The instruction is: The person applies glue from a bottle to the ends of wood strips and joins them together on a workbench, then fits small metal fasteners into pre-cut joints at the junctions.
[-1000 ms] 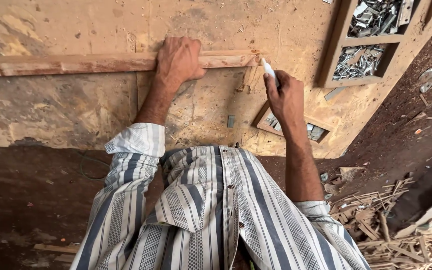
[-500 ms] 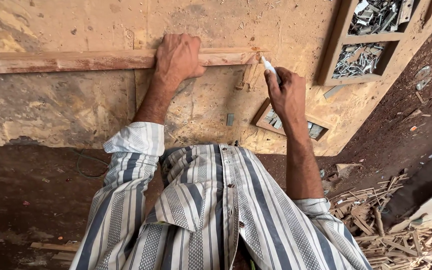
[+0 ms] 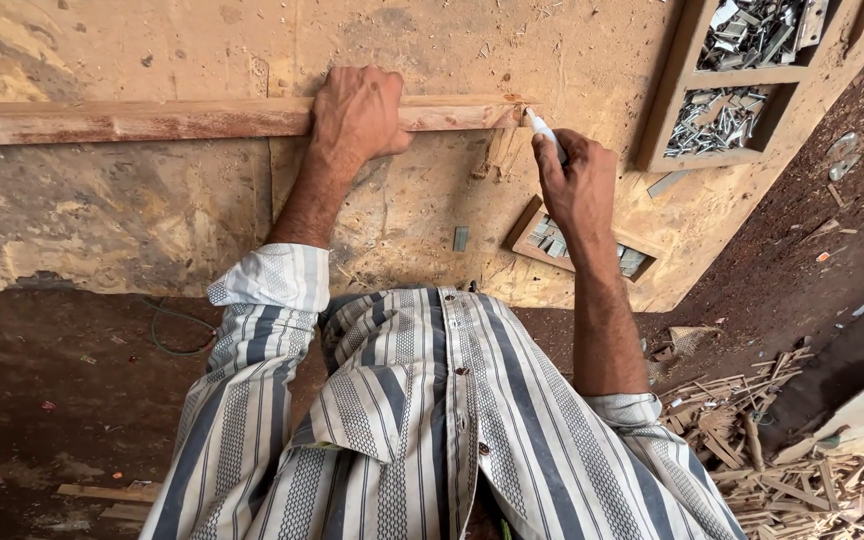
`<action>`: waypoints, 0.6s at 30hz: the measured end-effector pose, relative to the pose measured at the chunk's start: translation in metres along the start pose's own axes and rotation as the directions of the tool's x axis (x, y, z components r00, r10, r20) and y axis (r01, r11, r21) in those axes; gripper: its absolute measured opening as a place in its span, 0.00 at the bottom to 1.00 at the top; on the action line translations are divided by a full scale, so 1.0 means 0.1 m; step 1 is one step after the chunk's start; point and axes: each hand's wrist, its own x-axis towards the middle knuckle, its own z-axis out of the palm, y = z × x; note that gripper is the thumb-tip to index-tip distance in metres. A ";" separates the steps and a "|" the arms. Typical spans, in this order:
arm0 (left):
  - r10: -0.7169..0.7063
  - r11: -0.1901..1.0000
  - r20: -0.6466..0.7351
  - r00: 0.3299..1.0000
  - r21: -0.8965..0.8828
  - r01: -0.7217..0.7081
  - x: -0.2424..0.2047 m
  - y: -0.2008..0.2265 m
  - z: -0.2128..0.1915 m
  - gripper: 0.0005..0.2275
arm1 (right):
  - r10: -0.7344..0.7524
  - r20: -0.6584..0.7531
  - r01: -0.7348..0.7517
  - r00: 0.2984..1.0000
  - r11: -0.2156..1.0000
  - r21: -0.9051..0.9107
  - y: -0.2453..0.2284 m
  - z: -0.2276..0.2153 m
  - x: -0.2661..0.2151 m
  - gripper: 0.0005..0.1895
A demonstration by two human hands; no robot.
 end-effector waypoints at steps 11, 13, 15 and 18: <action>0.040 0.999 -0.020 0.999 0.027 -0.039 0.01 -0.02 0.03 0.21 | -0.037 0.001 0.037 0.999 0.999 0.005 0.06 0.00 0.00 0.23; 0.032 0.999 -0.007 0.999 0.014 -0.032 0.02 -0.02 0.03 0.22 | -0.064 -0.012 0.064 0.998 0.998 0.027 0.06 0.00 -0.02 0.24; 0.033 0.999 0.015 0.999 0.041 -0.034 0.03 -0.02 0.02 0.22 | -0.026 0.007 0.026 1.000 0.999 0.021 0.05 -0.01 -0.05 0.24; 0.056 0.997 -0.003 0.998 0.059 -0.056 0.02 -0.02 0.02 0.21 | -0.005 0.014 0.005 1.000 1.000 0.012 -0.01 -0.03 -0.06 0.23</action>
